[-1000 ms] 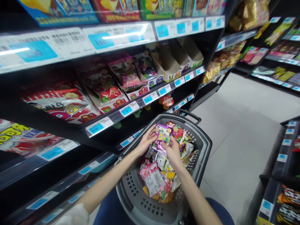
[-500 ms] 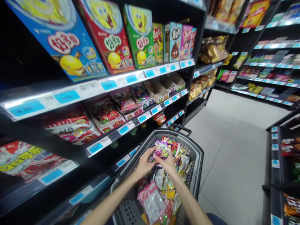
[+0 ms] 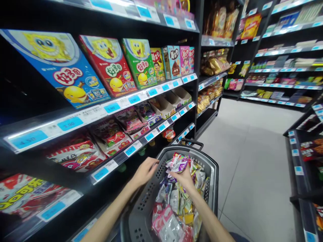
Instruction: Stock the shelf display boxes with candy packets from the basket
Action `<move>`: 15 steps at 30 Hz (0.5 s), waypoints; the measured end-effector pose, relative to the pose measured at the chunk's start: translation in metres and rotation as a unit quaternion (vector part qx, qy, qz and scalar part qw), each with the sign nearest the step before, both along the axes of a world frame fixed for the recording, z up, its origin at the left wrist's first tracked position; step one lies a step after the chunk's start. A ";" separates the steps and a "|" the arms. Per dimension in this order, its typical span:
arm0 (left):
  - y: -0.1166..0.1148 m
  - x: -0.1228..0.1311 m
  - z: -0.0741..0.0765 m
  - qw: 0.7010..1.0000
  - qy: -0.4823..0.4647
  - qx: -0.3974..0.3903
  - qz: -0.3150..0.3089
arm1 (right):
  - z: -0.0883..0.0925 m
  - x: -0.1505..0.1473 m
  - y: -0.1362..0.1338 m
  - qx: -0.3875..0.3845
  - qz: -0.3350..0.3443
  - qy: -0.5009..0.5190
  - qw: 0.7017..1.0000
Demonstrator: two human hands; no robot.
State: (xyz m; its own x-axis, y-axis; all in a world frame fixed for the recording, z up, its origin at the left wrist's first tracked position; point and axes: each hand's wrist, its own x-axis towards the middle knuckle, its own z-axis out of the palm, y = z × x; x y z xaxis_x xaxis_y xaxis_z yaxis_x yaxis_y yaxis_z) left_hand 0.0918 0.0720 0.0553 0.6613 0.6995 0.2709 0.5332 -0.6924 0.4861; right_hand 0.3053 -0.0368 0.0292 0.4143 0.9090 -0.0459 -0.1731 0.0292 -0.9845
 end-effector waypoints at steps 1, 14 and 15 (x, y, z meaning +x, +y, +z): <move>0.013 -0.010 -0.005 0.999 0.000 0.005 0.042 | 0.002 0.004 0.000 0.003 -0.001 -0.003 1.000; 0.064 -0.067 -0.090 0.991 0.058 0.029 0.117 | 0.017 0.046 0.011 -0.018 -0.071 -0.042 0.996; 0.065 -0.068 -0.094 0.990 0.068 0.039 0.116 | 0.024 0.051 0.013 -0.009 -0.107 -0.054 0.993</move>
